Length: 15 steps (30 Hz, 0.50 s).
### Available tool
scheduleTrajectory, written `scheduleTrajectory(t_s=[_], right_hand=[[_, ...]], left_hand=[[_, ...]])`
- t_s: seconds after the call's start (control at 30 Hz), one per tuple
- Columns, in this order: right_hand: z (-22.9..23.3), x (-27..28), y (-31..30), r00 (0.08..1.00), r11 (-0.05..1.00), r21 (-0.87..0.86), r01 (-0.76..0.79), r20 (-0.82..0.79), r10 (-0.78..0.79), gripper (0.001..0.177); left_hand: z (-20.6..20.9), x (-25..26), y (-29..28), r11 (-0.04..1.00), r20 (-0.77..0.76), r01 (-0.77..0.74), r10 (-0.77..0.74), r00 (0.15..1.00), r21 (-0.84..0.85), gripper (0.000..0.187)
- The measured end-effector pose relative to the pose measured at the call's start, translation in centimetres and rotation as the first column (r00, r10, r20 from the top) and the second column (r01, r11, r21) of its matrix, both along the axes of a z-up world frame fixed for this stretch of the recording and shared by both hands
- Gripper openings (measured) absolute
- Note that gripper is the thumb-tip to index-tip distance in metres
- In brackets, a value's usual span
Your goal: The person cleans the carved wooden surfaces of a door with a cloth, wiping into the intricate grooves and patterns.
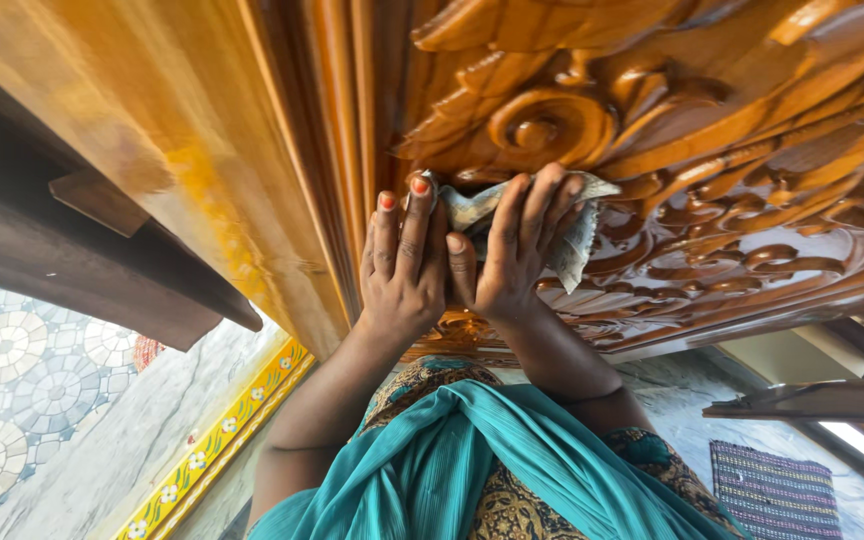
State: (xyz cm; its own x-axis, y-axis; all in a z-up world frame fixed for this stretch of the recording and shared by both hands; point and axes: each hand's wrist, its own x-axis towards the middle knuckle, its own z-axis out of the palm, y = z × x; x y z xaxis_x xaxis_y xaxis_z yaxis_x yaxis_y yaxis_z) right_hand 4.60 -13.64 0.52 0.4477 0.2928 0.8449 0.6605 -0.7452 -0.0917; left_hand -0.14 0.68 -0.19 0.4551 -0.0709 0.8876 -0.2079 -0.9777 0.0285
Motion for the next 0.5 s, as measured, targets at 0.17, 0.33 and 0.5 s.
scheduleTrajectory(t_s=[0.17,0.33,0.5], right_hand=[[-0.9,-0.2,4.1,1.0,0.999,-0.05,0.003,0.002,-0.003,0.077],[-1.2,-0.9,8.3,1.0,0.992,-0.125,0.022,0.017,-0.02,0.074],[-1.4,-1.6,12.8,0.998,0.993,-0.115,0.03,0.057,-0.024,0.073]], left_hand=[[-1.0,-0.5,3.9,0.998,-0.007,-0.023,0.022,1.0,-0.059,0.044],[-1.9,-0.8,7.8,0.995,0.001,-0.076,0.076,0.997,-0.061,0.045],[-2.5,-1.3,11.7,0.994,-0.001,-0.077,0.077,0.997,-0.083,0.045]])
